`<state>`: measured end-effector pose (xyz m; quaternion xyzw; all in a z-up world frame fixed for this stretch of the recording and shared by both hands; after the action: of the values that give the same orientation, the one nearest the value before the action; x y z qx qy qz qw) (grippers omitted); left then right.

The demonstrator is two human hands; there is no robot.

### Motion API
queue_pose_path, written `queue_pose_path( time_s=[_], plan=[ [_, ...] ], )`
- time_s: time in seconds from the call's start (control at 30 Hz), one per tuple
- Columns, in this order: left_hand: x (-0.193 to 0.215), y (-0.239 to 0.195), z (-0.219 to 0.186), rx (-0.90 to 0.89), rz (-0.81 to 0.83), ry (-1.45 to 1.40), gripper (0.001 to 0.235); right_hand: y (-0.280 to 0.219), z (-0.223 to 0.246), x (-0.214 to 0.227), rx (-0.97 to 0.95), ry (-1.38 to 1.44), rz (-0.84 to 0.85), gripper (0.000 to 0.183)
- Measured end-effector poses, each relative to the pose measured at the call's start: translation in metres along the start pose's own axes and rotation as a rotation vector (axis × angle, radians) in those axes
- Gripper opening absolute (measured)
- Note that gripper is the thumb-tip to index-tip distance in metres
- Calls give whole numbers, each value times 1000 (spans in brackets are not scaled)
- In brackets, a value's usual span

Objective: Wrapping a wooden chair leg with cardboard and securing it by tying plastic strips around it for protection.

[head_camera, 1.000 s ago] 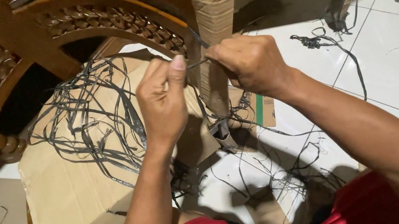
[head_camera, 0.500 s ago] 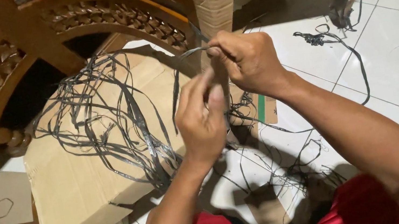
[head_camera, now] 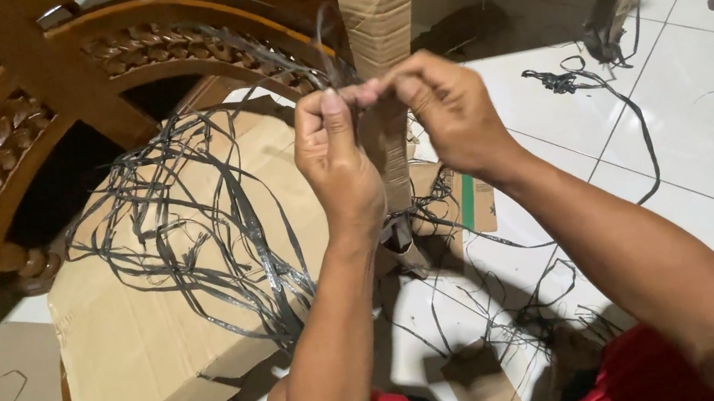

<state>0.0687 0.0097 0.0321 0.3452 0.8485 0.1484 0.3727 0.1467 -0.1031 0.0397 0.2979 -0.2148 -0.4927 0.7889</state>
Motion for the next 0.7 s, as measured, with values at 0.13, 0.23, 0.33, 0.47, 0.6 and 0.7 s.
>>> queue_pose_path(
  time_s=[0.13, 0.23, 0.33, 0.47, 0.6, 0.7],
  plan=[
    [7, 5, 8, 5, 9, -21, 24, -4, -29, 0, -429, 761, -149, 9],
    [2, 13, 12, -52, 76, -13, 22, -6, -54, -3, -488, 880, -120, 13],
    [-4, 20, 15, -28, 136, 59, 23, -7, -50, -1, -461, 846, -108, 13],
    [1, 25, 9, 28, 96, 27, 26, -4, -32, 4, -310, 584, -124, 14],
    [30, 33, -15, 141, -18, -34, 21, -9, -17, 6, 84, -2, -79, 19],
    [48, 41, -39, 181, -51, -78, 19, -19, -4, -4, 312, -354, -38, 22]
  ],
)
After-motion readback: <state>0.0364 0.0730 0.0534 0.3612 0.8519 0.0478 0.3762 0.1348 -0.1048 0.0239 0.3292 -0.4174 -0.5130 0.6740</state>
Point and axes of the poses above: each hand's wrist, its own y-axis towards the middle knuckle, its own x-axis out of the back of the hand, z = x × y, the point moved 6 cm from there along y, towards the middle knuckle, and after that the axes turned 6 degrees about -z, right-handed, at the moved point
